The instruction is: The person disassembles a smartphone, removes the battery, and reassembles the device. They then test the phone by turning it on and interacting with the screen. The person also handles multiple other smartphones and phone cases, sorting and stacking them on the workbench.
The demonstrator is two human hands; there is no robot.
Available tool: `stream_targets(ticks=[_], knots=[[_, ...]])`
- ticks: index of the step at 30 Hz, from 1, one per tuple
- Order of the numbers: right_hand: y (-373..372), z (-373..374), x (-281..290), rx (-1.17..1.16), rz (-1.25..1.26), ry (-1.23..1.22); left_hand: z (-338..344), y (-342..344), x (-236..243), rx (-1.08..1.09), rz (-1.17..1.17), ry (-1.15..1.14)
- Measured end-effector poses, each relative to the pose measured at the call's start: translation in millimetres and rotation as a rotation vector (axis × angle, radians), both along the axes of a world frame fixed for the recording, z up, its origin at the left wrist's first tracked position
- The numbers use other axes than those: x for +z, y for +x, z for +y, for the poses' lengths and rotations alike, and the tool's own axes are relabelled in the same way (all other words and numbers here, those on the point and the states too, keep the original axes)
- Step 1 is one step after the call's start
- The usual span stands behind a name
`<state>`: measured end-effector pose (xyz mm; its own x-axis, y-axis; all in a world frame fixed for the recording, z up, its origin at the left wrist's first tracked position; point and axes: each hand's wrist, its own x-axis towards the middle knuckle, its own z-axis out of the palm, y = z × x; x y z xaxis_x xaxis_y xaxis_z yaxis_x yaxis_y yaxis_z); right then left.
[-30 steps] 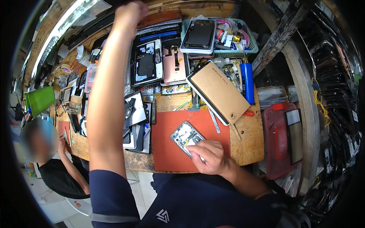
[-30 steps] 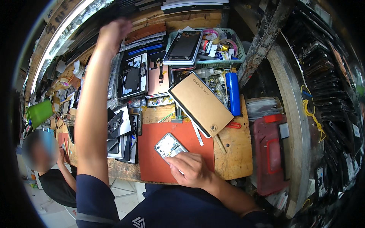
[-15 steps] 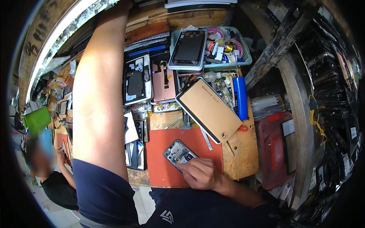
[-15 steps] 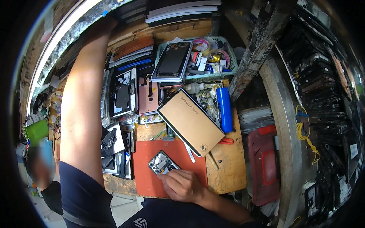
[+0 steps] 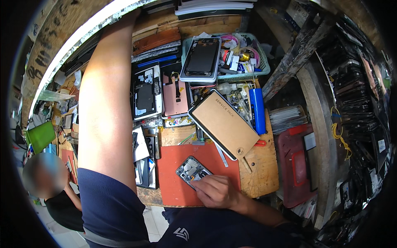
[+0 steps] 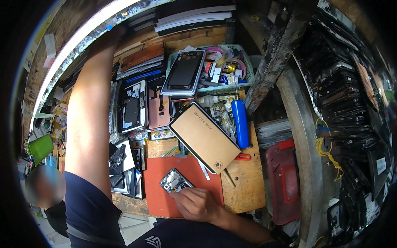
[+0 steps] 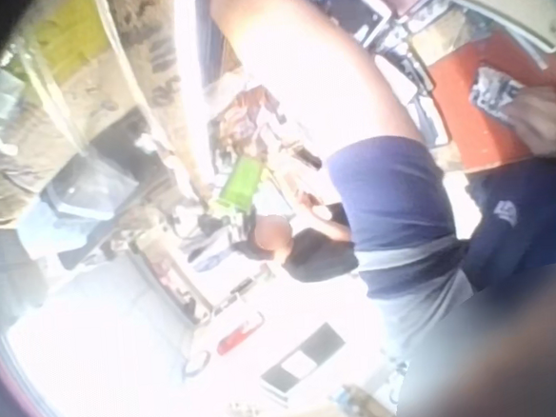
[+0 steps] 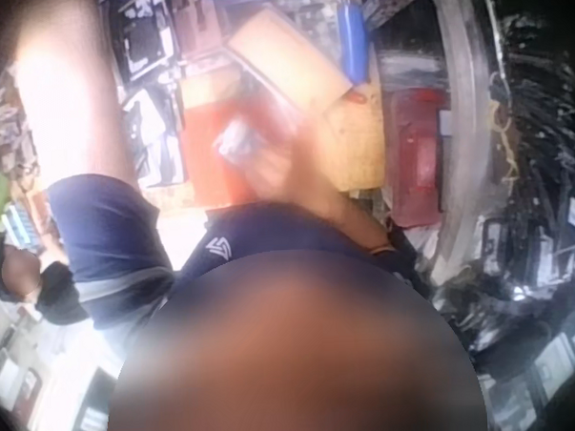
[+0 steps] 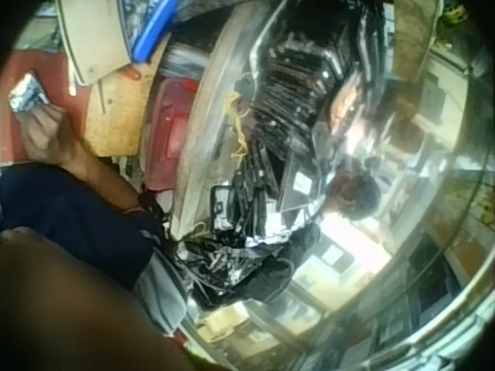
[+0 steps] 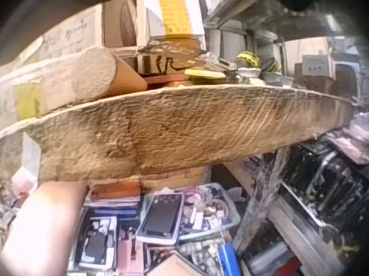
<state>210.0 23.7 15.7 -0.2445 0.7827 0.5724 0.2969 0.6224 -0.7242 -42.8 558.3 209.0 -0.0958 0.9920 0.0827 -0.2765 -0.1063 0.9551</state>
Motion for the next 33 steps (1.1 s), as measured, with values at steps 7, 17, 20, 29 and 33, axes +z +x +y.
stream_targets(ticks=[7, 17, 20, 29, 33], knots=[[1, 0, 4, 0.018, 0.002, 0.001, 1, 0, 5, 0.014, -0.02, 0.005], [-2, 1, 4, -0.002, 0.016, -0.016, -1, 7, 5, 0.005, -0.041, 0.006], [-2, 1, 3, -0.011, 0.007, -0.012, -4, 7, 6, 0.005, -0.055, 0.008], [-4, 1, 6, -0.019, -0.005, -0.003, -28, 8, 6, -0.003, -0.136, 0.024], [-6, 2, 5, -0.02, 0.005, 0.023, -43, 5, 7, 0.025, -0.169, 0.028]])
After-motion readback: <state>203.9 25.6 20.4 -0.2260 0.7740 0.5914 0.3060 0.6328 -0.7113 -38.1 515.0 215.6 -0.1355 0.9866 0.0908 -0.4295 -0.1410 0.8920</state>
